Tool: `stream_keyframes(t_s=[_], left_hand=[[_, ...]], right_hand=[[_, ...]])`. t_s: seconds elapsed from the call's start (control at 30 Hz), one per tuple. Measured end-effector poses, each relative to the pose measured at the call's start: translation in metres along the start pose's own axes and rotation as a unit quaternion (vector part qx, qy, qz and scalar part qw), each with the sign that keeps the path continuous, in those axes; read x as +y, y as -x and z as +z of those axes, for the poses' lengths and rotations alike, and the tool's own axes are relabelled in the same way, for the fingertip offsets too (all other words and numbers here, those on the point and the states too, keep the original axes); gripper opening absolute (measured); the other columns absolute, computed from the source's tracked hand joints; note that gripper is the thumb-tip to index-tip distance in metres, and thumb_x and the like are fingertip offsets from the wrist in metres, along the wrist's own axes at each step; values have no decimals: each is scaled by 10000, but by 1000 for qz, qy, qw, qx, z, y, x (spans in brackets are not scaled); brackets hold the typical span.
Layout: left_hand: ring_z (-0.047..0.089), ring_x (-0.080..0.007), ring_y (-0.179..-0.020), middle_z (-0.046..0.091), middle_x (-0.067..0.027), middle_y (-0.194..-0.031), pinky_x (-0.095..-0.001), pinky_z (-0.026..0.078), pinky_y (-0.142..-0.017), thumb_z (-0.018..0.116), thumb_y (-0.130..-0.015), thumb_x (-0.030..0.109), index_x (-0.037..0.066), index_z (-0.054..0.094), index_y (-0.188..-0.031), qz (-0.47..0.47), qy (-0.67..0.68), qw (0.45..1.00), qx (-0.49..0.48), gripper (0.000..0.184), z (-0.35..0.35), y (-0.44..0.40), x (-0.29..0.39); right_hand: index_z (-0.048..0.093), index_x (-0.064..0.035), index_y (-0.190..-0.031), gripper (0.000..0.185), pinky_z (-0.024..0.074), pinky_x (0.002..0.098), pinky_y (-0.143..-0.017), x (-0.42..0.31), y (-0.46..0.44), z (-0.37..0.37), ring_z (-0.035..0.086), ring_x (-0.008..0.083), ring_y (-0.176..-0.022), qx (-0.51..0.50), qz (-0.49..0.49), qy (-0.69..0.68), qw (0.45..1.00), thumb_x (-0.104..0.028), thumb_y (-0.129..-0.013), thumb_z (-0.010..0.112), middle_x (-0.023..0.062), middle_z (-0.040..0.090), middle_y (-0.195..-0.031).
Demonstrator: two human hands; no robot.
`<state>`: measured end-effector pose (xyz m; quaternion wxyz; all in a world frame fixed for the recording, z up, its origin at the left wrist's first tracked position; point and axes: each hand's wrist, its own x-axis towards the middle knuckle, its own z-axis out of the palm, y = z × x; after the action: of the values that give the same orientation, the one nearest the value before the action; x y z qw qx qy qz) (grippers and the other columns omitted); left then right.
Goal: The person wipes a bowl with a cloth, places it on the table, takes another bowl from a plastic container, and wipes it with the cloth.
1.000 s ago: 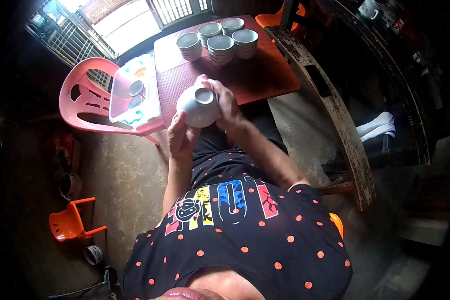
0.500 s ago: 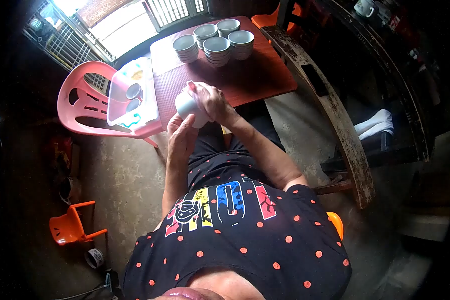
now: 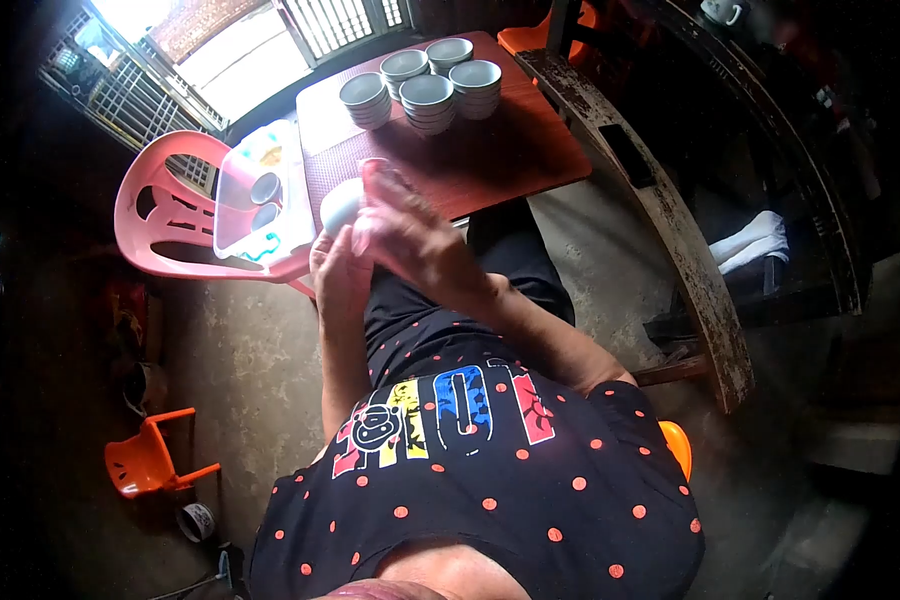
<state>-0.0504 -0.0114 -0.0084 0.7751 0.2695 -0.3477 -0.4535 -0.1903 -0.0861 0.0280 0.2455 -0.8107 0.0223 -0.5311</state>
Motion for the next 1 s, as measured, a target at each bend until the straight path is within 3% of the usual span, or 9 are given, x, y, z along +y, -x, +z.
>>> stream_keyframes(t_s=[0.17,0.33,0.53,0.63,0.7,0.73,0.8,0.9,1.0], left_hand=[[569,-146,-900,619,-68,-984,-275,471,-789,621,-845,106,-45,585,-1043,-27,-361,926,-108,251,-10,11,-9],[561,-115,-918,620,-56,-993,-256,460,-785,603,-846,44,-59,589,-1051,-102,-219,963,-119,230,11,11,-6],[578,-123,-842,607,-37,-930,-258,483,-750,613,-841,50,-10,568,-1036,22,-328,943,-53,209,-17,14,-23],[564,-102,-907,622,-54,-975,-245,471,-817,639,-855,86,-43,606,-1036,-203,-276,922,-180,224,-22,12,-7],[562,-93,-903,622,-45,-961,-248,472,-814,661,-849,99,-46,609,-1042,-209,-241,930,-183,247,-8,11,-5],[561,-89,-901,622,-41,-953,-250,473,-813,671,-845,106,-47,611,-1045,-212,-223,933,-184,259,-6,10,-8],[567,-86,-894,627,-46,-963,-241,469,-807,727,-787,107,-49,606,-1067,-267,-229,921,-169,342,-8,6,-8],[593,-130,-913,639,-82,-990,-271,469,-831,723,-768,120,-71,596,-1067,-302,-179,921,-167,377,-16,1,1],[605,-173,-943,646,-107,-1003,-309,465,-861,690,-771,85,-82,591,-1063,-270,0,958,-96,350,-11,8,6]], right_hand=[[619,-85,-943,224,489,380,-842,33,-15,4,594,275,-992,-137,-136,173,966,-197,-753,653,80,619,-1063],[596,-82,-1080,384,455,412,-926,96,-5,-3,565,323,-1081,-202,77,-152,965,-109,-705,672,108,593,-1142],[594,-72,-908,219,491,399,-818,11,-5,10,595,285,-964,-104,-71,172,977,-167,-722,660,116,616,-1044],[607,-84,-967,307,517,367,-725,84,3,5,615,271,-835,-180,-212,28,960,-159,-676,673,107,622,-990],[560,-41,-1041,344,528,396,-735,84,6,-7,603,251,-818,-184,163,-352,903,-239,-782,670,106,600,-949],[542,-27,-1073,370,532,406,-738,79,12,-8,599,237,-811,-68,441,-609,656,-277,-826,656,103,590,-937],[541,-3,-1098,371,520,348,-760,97,18,-2,584,161,-796,-95,413,-641,640,-295,-877,607,75,583,-891],[653,10,-903,258,467,247,-727,103,7,3,578,105,-758,-216,283,-326,876,-238,-882,583,46,638,-828],[667,-3,-966,274,483,285,-710,80,-23,1,594,127,-790,-342,425,-233,805,-250,-873,592,70,646,-848]])
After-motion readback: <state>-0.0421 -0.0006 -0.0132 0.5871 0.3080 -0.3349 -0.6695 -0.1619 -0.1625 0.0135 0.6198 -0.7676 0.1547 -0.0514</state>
